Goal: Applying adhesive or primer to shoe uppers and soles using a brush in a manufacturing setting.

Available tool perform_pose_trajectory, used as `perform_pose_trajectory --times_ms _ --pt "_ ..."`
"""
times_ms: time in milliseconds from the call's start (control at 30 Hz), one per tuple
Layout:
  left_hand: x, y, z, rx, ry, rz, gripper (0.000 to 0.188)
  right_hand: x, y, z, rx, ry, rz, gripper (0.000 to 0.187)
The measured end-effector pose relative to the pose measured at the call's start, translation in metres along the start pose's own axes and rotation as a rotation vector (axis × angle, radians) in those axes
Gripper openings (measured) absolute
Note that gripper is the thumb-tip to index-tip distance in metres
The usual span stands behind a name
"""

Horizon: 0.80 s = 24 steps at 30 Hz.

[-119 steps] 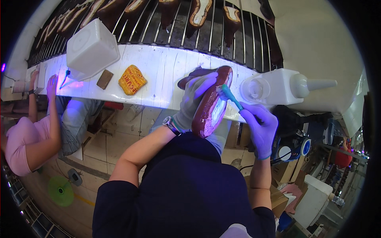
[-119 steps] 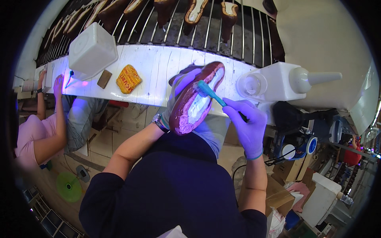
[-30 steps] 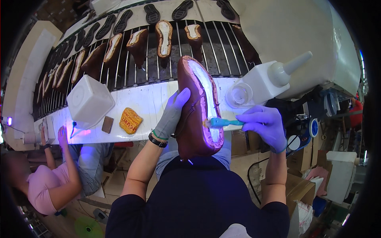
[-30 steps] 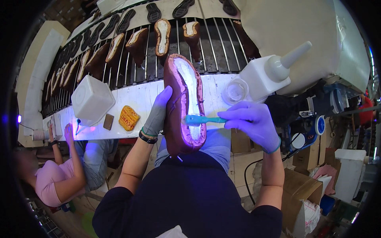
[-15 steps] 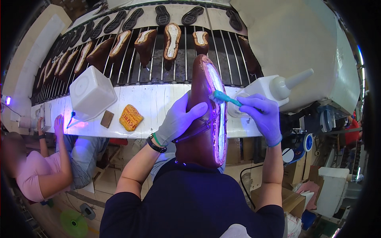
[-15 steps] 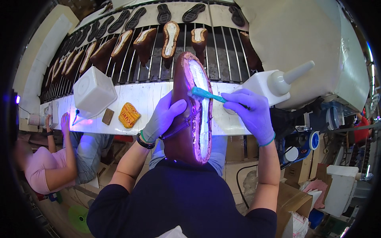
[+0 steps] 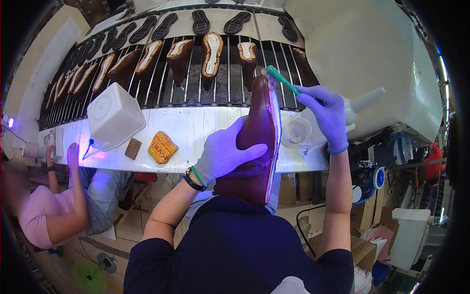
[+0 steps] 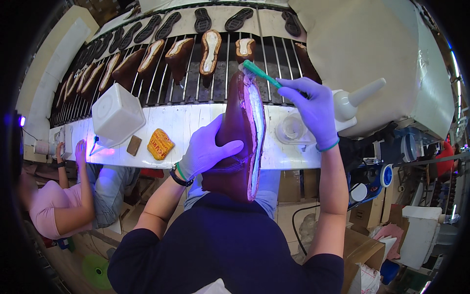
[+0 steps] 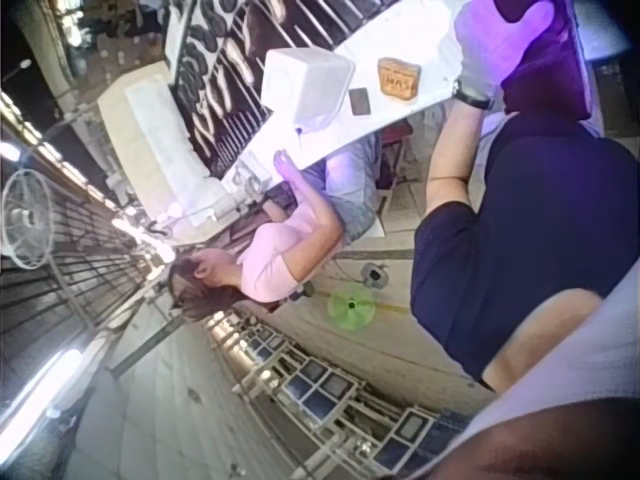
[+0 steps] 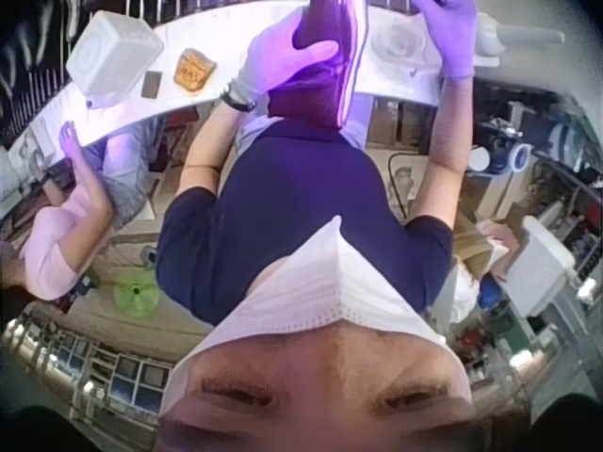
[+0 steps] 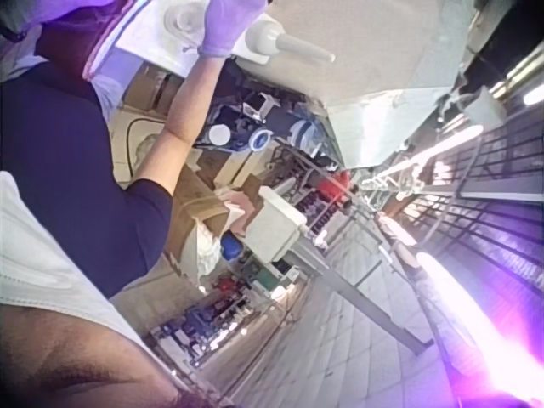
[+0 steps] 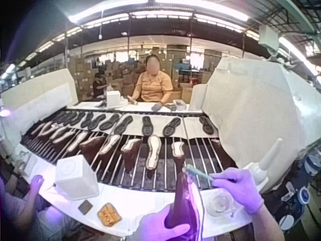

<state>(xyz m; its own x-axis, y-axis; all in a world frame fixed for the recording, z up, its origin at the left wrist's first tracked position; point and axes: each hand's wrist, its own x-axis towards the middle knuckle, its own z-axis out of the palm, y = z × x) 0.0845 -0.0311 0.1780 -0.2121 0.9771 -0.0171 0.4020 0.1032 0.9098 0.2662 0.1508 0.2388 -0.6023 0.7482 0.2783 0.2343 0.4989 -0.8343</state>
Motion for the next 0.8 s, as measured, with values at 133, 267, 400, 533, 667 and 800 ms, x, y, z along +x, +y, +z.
perform_pose_trajectory --times_ms 133,267,400,533,667,800 --pt "0.002 -0.009 0.001 -0.115 0.008 0.018 0.070 0.003 -0.001 -0.010 0.014 -0.152 0.008 0.024" --pt "0.006 -0.018 0.003 -0.442 -0.023 0.017 0.063 0.000 -0.006 -0.019 -0.050 -0.305 -0.053 0.025" --pt "0.005 -0.018 0.001 -0.563 -0.047 -0.005 0.060 -0.002 -0.017 -0.024 -0.119 -0.407 -0.154 0.023" --pt "0.002 -0.020 0.001 -0.600 -0.048 -0.013 0.060 0.002 -0.018 -0.028 -0.147 -0.485 -0.236 0.022" --pt "0.003 -0.017 0.001 -0.598 -0.081 -0.021 0.061 0.009 -0.020 -0.015 -0.130 -0.310 -0.094 0.021" --pt "0.003 -0.013 0.002 -0.583 -0.075 -0.020 0.060 0.013 -0.020 -0.016 -0.100 -0.282 -0.111 0.021"
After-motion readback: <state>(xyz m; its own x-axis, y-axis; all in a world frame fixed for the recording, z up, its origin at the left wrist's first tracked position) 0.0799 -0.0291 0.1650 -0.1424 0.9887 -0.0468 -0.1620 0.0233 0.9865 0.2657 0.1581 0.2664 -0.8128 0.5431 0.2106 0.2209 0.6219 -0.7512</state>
